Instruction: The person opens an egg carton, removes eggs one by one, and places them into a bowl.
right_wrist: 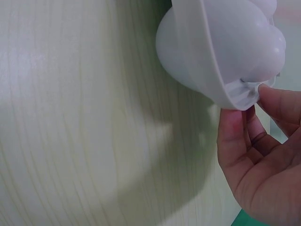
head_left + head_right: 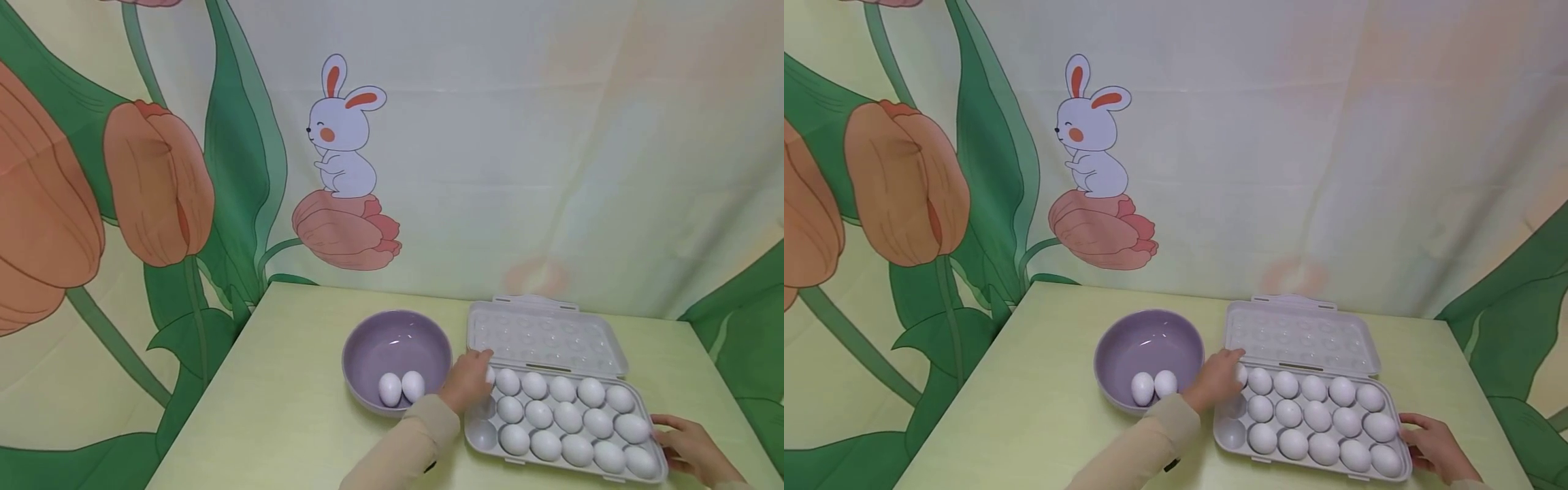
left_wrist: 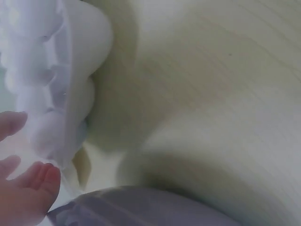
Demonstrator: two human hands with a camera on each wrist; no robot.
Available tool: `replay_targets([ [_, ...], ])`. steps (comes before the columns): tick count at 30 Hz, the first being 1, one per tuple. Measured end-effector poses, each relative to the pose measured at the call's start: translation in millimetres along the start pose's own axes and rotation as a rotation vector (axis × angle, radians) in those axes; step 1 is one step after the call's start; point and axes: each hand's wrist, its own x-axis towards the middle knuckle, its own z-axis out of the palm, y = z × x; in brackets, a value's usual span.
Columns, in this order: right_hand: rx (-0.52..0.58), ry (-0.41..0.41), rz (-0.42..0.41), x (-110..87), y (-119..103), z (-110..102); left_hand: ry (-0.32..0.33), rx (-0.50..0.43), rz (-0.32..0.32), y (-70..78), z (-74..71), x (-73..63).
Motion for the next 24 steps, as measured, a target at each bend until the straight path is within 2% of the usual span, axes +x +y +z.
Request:
replay_targets([
  [5, 0.013, -0.01, -0.007, 1.0, 1, -1, 0.021, 0.1, -0.042, -0.7, 16.5, 3.2],
  [10, 0.012, -0.015, 0.013, 1.3, 0, -1, 0.056, 0.227, -0.025, -3.6, 30.1, 8.1],
  [18, 0.008, -0.012, 0.028, 1.3, -1, -1, 0.074, 0.388, -0.013, 1.2, 31.0, 6.9],
  [24, -0.003, -0.01, 0.039, 0.1, -3, -1, 0.1, 0.397, -0.035, 4.2, 34.1, 5.5],
])
